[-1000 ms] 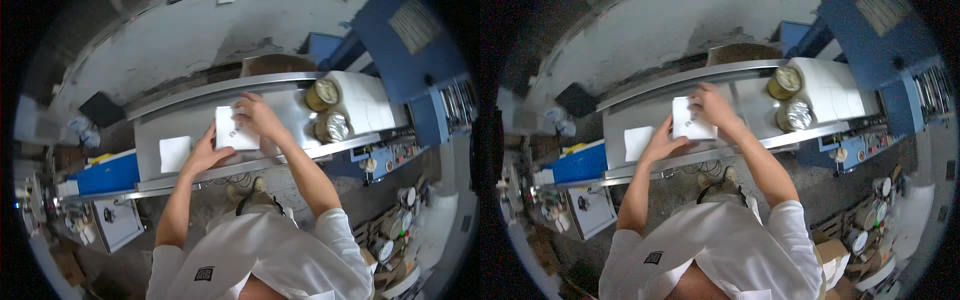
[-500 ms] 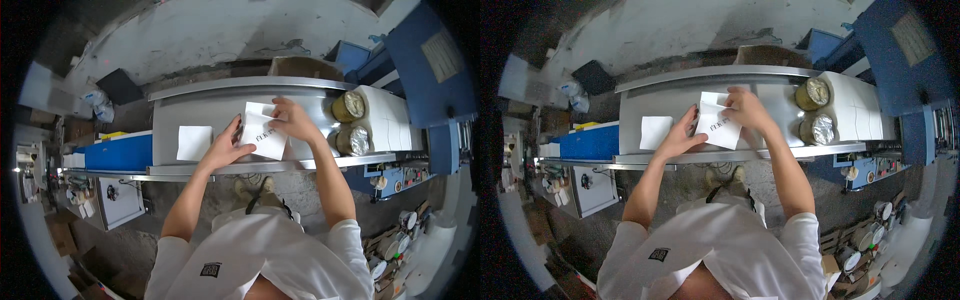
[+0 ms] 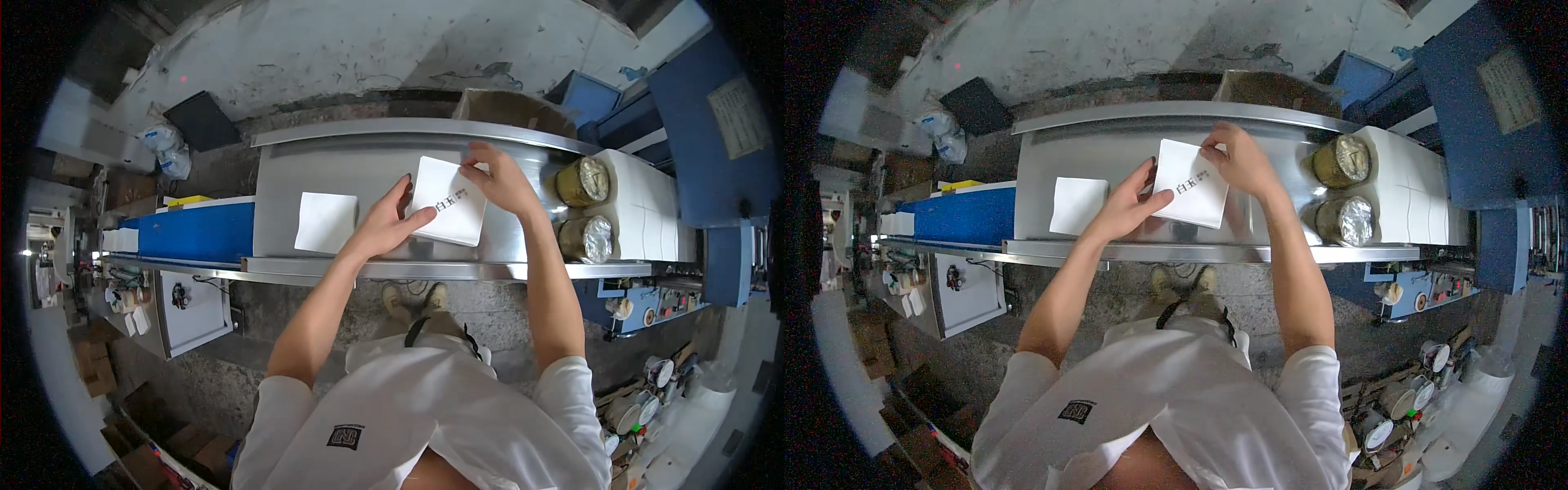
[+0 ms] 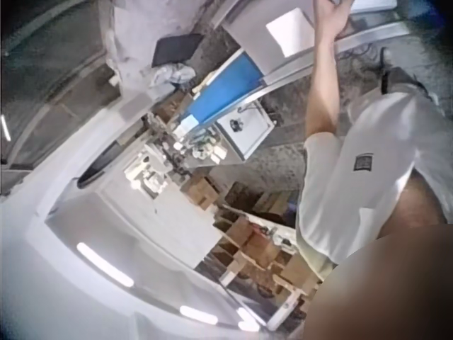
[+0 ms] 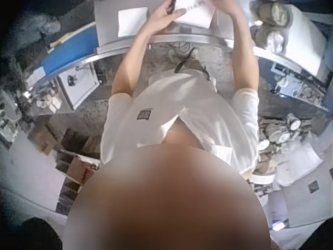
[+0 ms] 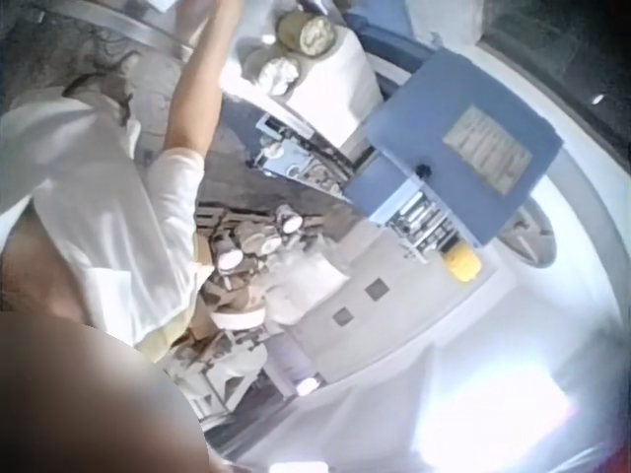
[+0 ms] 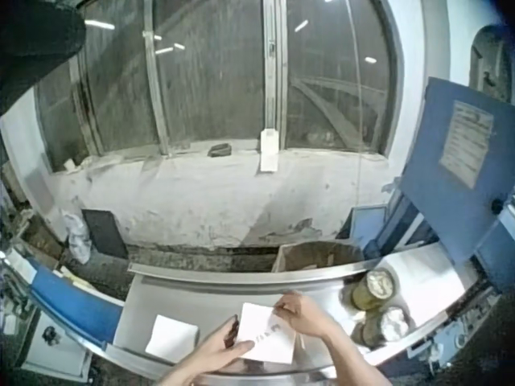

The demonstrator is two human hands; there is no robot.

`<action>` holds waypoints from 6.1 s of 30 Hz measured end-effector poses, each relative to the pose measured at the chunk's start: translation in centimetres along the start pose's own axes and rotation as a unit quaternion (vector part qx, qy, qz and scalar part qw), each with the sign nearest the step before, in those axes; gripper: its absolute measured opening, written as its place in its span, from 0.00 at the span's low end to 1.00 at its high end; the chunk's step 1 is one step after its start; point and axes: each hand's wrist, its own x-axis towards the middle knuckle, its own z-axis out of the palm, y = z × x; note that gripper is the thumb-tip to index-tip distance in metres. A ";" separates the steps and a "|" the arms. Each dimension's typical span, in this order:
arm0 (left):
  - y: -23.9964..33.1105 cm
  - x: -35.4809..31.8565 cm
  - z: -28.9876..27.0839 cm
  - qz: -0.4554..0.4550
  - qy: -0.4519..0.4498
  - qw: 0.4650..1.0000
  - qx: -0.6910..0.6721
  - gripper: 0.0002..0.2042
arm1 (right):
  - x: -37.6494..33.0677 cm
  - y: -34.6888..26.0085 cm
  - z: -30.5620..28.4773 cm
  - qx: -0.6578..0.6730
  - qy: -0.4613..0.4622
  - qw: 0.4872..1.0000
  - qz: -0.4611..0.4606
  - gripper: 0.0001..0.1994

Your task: Picking up paper blocks from a machine output and placing them onto a conveyor belt in an organized manner.

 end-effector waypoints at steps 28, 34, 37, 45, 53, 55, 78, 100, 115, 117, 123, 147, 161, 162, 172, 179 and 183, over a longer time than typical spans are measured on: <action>-0.8 5.4 -0.7 -0.297 -0.071 0.947 -0.102 0.33 | -7.5 2.4 7.9 0.370 0.129 0.905 0.163 0.30; 0.4 4.5 0.8 -0.274 -0.014 0.947 -0.166 0.32 | -8.4 2.4 7.2 0.411 0.124 0.883 0.189 0.26; 1.0 3.8 1.4 -0.190 0.013 0.970 -0.154 0.29 | -9.2 2.6 6.7 0.470 0.105 0.855 0.194 0.26; 2.9 0.5 1.1 -0.172 0.022 0.952 -0.253 0.32 | -10.3 2.1 3.2 0.594 0.105 0.767 0.218 0.29; 4.3 -2.9 0.4 -0.093 -0.016 0.984 -0.149 0.30 | -10.5 -0.7 4.1 0.553 -0.023 0.827 0.100 0.40; 4.3 -4.5 -0.5 -0.088 0.015 0.986 -0.142 0.29 | -9.9 -2.1 4.8 0.552 -0.042 0.822 0.133 0.41; 4.1 -30.4 -24.7 0.129 0.054 0.926 -0.352 0.42 | -5.4 -23.4 33.7 0.852 -0.026 0.518 0.078 0.28; -1.1 -33.8 -36.3 0.006 0.440 0.860 -0.259 0.48 | 4.6 -34.2 46.7 0.576 -0.090 0.788 0.196 0.31; -9.5 -51.8 -61.1 0.057 0.565 0.773 -0.281 0.49 | 13.1 -54.8 71.1 0.563 -0.173 0.794 0.147 0.31; -11.4 -55.6 -63.6 0.039 0.600 0.759 -0.248 0.47 | 16.1 -57.5 74.9 0.574 -0.182 0.786 0.140 0.30; -19.8 -65.7 -65.7 -0.084 0.673 0.684 -0.268 0.40 | 27.1 -63.0 89.5 0.565 -0.204 0.786 0.147 0.29; -28.1 -64.4 -75.5 -0.358 0.630 0.622 -0.298 0.37 | 42.4 -65.0 119.5 0.484 -0.127 0.827 0.256 0.55; -31.6 -64.3 -77.5 -0.360 0.606 0.647 -0.291 0.36 | 45.1 -68.9 118.0 -0.197 -0.200 0.823 -0.493 0.33; -31.6 -64.3 -77.4 -0.364 0.607 0.643 -0.294 0.36 | 44.9 -68.8 118.1 -0.206 -0.202 0.822 -0.491 0.33; -30.0 -64.4 -78.5 -0.387 0.592 0.646 -0.288 0.35 | 47.1 -73.2 119.2 -0.157 -0.189 0.846 -0.474 0.30; -32.0 -64.7 -77.3 -0.386 0.612 0.631 -0.281 0.32 | 51.3 -78.3 127.8 -0.252 -0.231 0.803 -0.488 0.36; -30.6 -64.9 -77.3 -0.398 0.618 0.625 -0.264 0.31 | 51.4 -76.8 129.3 -0.252 -0.234 0.800 -0.491 0.37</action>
